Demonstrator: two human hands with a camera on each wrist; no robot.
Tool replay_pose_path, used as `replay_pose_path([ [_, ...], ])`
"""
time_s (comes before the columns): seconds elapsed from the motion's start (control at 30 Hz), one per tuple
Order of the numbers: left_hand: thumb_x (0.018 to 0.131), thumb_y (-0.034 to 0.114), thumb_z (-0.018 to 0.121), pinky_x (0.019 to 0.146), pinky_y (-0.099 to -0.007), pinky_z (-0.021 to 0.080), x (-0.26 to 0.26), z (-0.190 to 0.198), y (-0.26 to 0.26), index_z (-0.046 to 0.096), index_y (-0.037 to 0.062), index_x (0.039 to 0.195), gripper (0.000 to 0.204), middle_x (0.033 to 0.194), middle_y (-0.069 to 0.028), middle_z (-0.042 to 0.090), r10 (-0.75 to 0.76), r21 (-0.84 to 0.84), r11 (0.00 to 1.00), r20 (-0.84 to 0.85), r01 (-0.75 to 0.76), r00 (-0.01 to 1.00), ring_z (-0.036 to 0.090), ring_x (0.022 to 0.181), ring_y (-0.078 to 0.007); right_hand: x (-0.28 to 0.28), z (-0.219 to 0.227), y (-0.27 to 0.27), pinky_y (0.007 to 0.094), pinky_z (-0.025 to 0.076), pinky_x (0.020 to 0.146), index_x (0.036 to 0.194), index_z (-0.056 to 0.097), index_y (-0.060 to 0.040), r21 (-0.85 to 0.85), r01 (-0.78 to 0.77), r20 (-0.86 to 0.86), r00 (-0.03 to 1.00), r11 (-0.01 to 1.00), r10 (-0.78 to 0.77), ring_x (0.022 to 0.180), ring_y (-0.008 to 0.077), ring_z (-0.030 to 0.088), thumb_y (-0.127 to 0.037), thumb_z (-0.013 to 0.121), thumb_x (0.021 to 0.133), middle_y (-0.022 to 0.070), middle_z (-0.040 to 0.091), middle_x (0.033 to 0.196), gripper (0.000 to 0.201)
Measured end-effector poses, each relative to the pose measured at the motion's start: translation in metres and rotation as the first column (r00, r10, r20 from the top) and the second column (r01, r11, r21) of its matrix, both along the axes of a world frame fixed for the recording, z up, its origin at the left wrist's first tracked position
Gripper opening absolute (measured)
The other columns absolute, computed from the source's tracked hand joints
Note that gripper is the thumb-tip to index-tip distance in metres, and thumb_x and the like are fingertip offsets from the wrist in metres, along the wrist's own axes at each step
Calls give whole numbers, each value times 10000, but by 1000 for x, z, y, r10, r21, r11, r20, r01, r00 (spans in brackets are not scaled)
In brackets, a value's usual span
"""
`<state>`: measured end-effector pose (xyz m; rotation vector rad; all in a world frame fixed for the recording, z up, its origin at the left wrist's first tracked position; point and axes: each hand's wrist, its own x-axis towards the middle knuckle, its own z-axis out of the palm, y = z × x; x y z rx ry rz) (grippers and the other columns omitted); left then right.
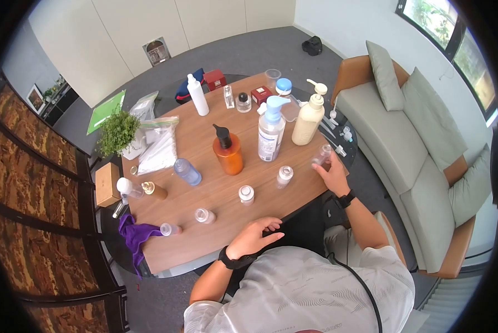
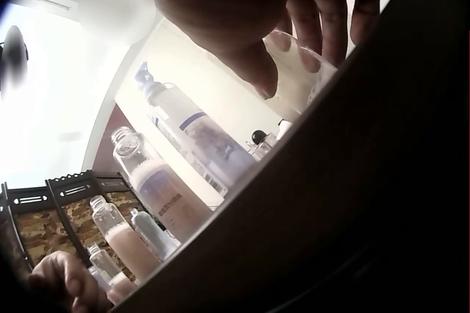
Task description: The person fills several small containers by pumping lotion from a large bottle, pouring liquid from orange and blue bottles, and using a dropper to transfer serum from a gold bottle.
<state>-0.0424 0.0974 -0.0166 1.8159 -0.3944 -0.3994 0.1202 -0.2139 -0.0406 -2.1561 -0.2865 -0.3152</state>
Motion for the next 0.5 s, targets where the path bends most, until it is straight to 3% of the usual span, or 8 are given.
replay_pose_path([
  [0.2,971,257,767,926,-336,536,0,-11,4,679,41,1289,394,1119,-108,738,-7,-78,997,16,8,1000,685,1046,-207,-9,5,-1,397,524,985,1370,521,-29,-26,30,-22,999,999,-30,1102,290,685,-187,816,911,182,704,1188,568],
  [0.3,969,242,767,924,-338,536,0,-10,5,676,41,1288,387,1125,-103,736,-8,-66,998,28,10,1000,687,1051,-212,-22,9,-6,327,536,892,1343,546,-24,82,91,142,985,992,-102,994,205,686,-149,794,933,137,710,1094,495],
  [0.4,964,231,773,920,-339,537,-2,-14,4,672,40,1286,388,1138,-102,732,-3,-88,996,52,7,999,688,1061,-217,-42,25,-16,265,515,777,1288,594,-15,171,187,-29,982,967,-185,871,124,651,-146,733,987,81,698,991,357],
  [0.5,959,229,778,910,-342,539,-3,-18,1,673,38,1277,386,1135,-105,729,-4,-104,994,94,14,996,691,1064,-223,-48,55,-19,236,483,698,1241,631,-1,66,-15,-185,982,998,27,790,86,615,-148,674,1028,51,684,929,262],
])
